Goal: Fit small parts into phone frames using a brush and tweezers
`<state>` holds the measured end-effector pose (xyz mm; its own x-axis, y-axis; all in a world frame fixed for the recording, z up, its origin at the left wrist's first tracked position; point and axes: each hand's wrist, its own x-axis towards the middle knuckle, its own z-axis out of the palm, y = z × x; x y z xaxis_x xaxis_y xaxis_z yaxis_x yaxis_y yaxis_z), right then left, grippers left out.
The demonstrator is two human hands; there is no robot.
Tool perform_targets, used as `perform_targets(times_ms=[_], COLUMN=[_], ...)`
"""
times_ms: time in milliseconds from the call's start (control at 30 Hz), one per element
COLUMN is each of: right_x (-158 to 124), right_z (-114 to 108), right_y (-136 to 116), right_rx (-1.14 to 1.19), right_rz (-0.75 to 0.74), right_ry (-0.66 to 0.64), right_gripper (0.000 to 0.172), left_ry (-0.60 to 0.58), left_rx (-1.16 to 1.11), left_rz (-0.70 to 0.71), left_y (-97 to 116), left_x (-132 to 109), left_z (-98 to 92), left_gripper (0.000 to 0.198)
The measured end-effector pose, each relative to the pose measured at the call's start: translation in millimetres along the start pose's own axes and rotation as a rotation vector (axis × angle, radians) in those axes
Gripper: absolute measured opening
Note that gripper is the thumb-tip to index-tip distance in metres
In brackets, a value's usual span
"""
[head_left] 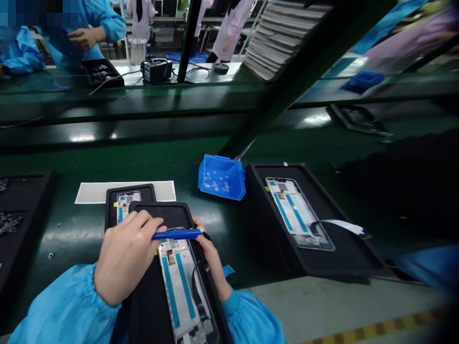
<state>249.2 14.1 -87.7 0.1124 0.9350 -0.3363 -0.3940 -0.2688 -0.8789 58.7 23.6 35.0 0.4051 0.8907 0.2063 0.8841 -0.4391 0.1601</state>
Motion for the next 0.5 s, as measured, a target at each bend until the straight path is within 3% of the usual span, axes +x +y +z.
perform_targets(times_ms=[133,300,500], right_x=[-2.6,-22.7,-36.9], right_z=[3.2,17.3,31.3], right_y=[-3.1,-25.1,-43.7], right_rx=[0.018,0.054,-0.029], right_rz=[0.055,0.080,-0.035], right_ry=[0.023,0.061,0.059], right_gripper=[0.048,0.049,0.048], left_ry=[0.010,-0.048,-0.067], left_rx=[0.009,0.007,-0.203], left_rz=[0.011,-0.027,0.010], left_y=[0.1,-6.3,-15.0], left_x=[0.0,-0.3,1.9], left_z=[-1.4,2.2,12.2], left_gripper=[0.026,0.027,0.025])
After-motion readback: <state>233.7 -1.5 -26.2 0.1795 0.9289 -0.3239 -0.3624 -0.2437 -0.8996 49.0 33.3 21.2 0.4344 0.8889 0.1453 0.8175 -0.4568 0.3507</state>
